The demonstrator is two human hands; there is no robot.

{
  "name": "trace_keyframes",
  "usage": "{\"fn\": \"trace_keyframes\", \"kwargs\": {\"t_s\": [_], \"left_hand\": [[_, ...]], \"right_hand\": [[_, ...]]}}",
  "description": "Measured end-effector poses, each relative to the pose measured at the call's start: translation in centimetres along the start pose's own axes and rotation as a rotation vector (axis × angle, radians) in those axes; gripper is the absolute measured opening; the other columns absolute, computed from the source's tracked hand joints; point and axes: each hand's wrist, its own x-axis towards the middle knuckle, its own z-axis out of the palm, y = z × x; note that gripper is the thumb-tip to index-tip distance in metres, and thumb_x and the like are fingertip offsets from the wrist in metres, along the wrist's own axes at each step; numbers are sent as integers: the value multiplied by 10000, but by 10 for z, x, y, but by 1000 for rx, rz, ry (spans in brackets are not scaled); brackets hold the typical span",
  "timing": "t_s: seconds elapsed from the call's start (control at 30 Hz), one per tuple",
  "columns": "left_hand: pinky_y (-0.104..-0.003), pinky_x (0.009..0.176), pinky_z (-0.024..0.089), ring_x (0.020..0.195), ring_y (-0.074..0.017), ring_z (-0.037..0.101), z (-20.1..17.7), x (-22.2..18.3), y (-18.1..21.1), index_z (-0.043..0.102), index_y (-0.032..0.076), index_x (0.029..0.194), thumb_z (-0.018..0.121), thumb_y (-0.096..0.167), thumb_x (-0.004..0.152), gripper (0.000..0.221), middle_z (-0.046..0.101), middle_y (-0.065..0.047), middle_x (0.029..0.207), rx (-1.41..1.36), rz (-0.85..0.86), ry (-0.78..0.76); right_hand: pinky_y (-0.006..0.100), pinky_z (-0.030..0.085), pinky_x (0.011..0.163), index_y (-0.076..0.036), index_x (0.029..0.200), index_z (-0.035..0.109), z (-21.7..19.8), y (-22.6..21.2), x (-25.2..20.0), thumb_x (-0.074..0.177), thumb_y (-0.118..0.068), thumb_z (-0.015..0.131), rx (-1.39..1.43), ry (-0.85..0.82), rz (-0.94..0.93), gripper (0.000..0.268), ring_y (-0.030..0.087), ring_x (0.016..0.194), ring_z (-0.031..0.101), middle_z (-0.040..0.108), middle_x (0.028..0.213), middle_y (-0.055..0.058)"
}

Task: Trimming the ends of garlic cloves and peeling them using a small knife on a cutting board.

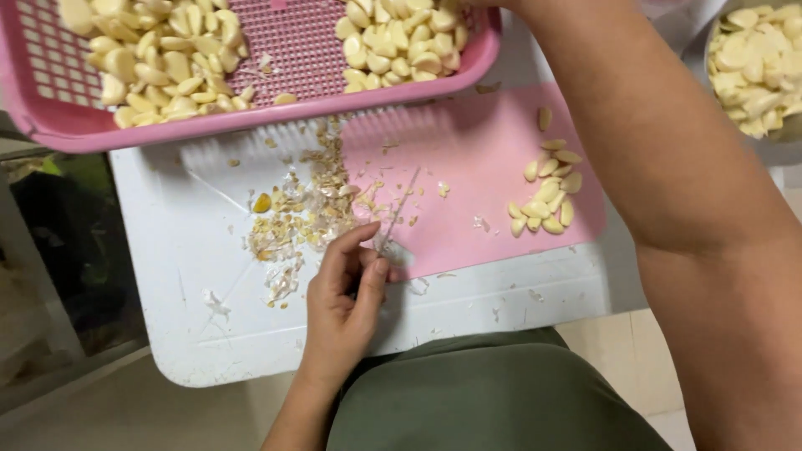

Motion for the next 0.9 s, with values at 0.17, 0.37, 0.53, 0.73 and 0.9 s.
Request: {"fn": "trace_keyframes", "kwargs": {"t_s": [0.17,0.37,0.53,0.73,0.9], "left_hand": [[-241,640,513,746,-127,651,-2,1,0,565,73,1407,557,128,1072,339,606,-45,850,23,-4,-34],[-240,613,527,635,-109,583,-6,3,1,585,71,1336,558,159,1071,281,738,-70,869,53,-38,-47],[-237,601,525,708,-117,683,3,6,7,572,75,1301,559,129,1072,236,646,-34,845,62,-38,-80],[-255,596,573,789,-128,681,10,4,11,550,84,1360,562,146,1061,306,623,-52,861,38,-63,-101],[-272,621,527,563,-117,613,15,5,12,526,137,1390,524,147,1066,324,711,-5,847,223,-24,-228]], "right_hand": [[390,474,743,-97,1099,705,-14,7,-15,1129,-225,740,-280,-35,-85,136,262,924,669,705,1001,70],[442,481,702,-158,1009,763,-10,14,-48,1032,-209,774,-523,-209,-71,57,275,943,684,740,994,11],[441,550,716,-235,1160,809,10,54,-94,991,-263,685,-533,-313,136,212,258,1098,645,763,1221,-102],[421,485,905,-133,1129,784,24,57,-100,1008,-228,756,-315,-147,89,157,277,992,626,742,989,17],[200,568,530,26,1122,712,46,24,-105,961,-4,751,560,7,418,168,140,625,729,748,767,144]]}}
